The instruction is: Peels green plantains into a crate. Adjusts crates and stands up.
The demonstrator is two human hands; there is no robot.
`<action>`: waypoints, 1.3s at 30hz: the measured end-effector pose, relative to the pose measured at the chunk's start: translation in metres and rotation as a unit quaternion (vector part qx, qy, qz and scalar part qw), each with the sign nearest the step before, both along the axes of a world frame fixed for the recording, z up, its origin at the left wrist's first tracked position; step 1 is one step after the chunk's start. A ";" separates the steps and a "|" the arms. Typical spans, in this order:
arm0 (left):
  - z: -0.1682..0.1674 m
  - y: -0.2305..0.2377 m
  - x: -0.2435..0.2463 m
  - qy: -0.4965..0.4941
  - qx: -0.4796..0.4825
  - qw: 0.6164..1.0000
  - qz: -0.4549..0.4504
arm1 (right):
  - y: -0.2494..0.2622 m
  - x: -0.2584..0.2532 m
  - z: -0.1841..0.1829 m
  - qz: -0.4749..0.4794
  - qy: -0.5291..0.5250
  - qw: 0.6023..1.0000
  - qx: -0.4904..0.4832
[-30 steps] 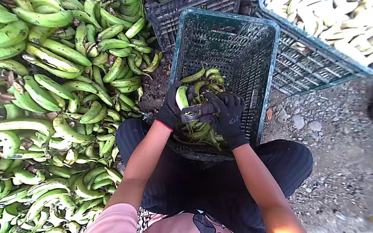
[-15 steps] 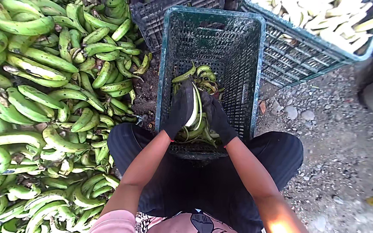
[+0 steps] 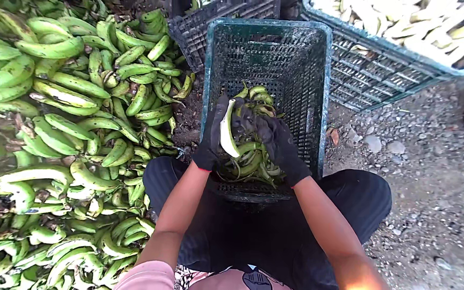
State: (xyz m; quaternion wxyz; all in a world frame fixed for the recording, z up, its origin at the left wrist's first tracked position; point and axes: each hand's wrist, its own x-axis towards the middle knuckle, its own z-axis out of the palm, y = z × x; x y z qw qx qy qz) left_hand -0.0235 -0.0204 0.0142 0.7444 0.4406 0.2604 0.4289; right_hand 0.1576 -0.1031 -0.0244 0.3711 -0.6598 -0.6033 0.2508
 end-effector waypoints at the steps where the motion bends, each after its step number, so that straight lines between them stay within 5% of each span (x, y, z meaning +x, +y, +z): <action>1: 0.002 0.004 -0.006 0.004 -0.002 1.000 0.002 | -0.001 -0.002 -0.001 0.020 -0.057 0.998 0.021; 6: 0.017 0.013 -0.016 -0.048 -0.119 0.991 -0.036 | -0.008 -0.010 -0.003 0.080 -0.162 0.967 0.179; 11: 0.014 0.006 -0.009 0.062 0.003 0.997 0.045 | -0.010 -0.013 0.006 0.052 -0.159 0.982 0.091; 14: 0.005 -0.001 -0.001 0.193 0.145 0.968 0.074 | -0.004 -0.016 0.008 0.006 -0.105 0.994 -0.017; 22: 0.008 -0.020 0.016 0.318 0.187 0.928 0.050 | 0.011 -0.006 -0.003 -0.113 0.043 0.988 -0.097; 27: 0.007 -0.013 0.011 0.191 0.072 0.979 -0.017 | 0.013 0.020 -0.009 -0.079 0.163 0.983 -0.017; 33: 0.006 0.013 -0.006 0.116 0.019 0.990 0.083 | -0.005 0.017 0.016 0.104 -0.126 0.987 -0.006; 39: 0.015 0.008 -0.002 0.163 -0.004 0.984 0.075 | -0.006 0.004 0.017 0.117 -0.169 0.979 0.007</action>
